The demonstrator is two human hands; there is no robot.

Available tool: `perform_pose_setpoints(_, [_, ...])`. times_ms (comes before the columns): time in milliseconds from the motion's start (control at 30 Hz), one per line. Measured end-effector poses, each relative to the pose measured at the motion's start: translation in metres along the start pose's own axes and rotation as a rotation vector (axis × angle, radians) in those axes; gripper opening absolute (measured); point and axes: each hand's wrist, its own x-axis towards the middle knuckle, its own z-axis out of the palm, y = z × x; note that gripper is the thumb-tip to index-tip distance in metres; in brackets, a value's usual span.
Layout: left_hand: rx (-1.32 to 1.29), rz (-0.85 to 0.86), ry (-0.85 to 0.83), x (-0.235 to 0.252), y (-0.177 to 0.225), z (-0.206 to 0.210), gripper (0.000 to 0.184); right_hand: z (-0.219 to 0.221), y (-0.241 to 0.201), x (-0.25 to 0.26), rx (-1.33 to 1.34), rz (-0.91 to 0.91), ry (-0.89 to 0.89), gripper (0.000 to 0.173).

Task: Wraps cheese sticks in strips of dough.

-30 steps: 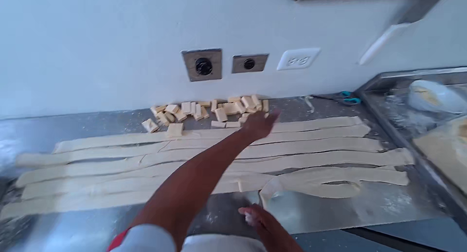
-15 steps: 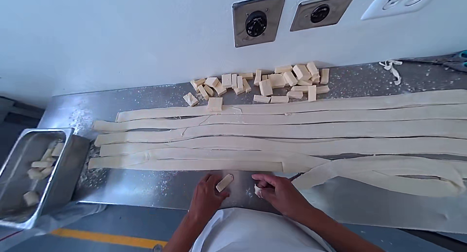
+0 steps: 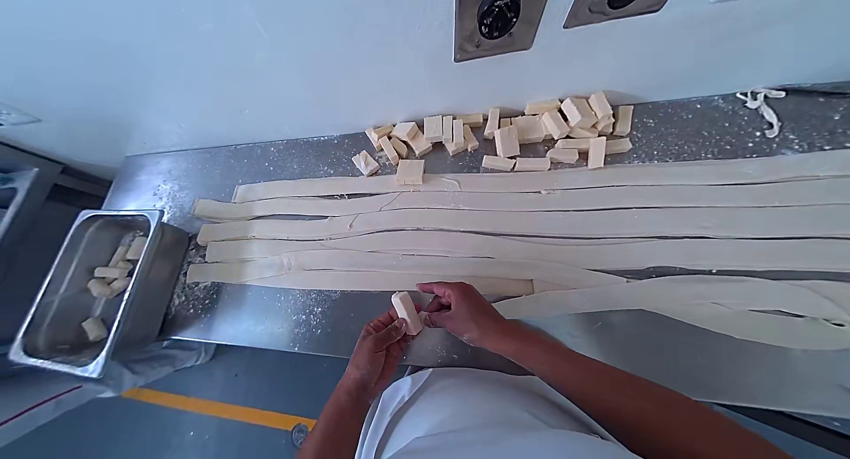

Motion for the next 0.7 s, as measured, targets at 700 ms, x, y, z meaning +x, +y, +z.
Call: perform_pose_setpoints(700, [0.821,0.344,0.571,0.014,0.012,-0.036,0.029,0.004,-0.004,-0.01,-0.437,0.055,-0.251,0.024])
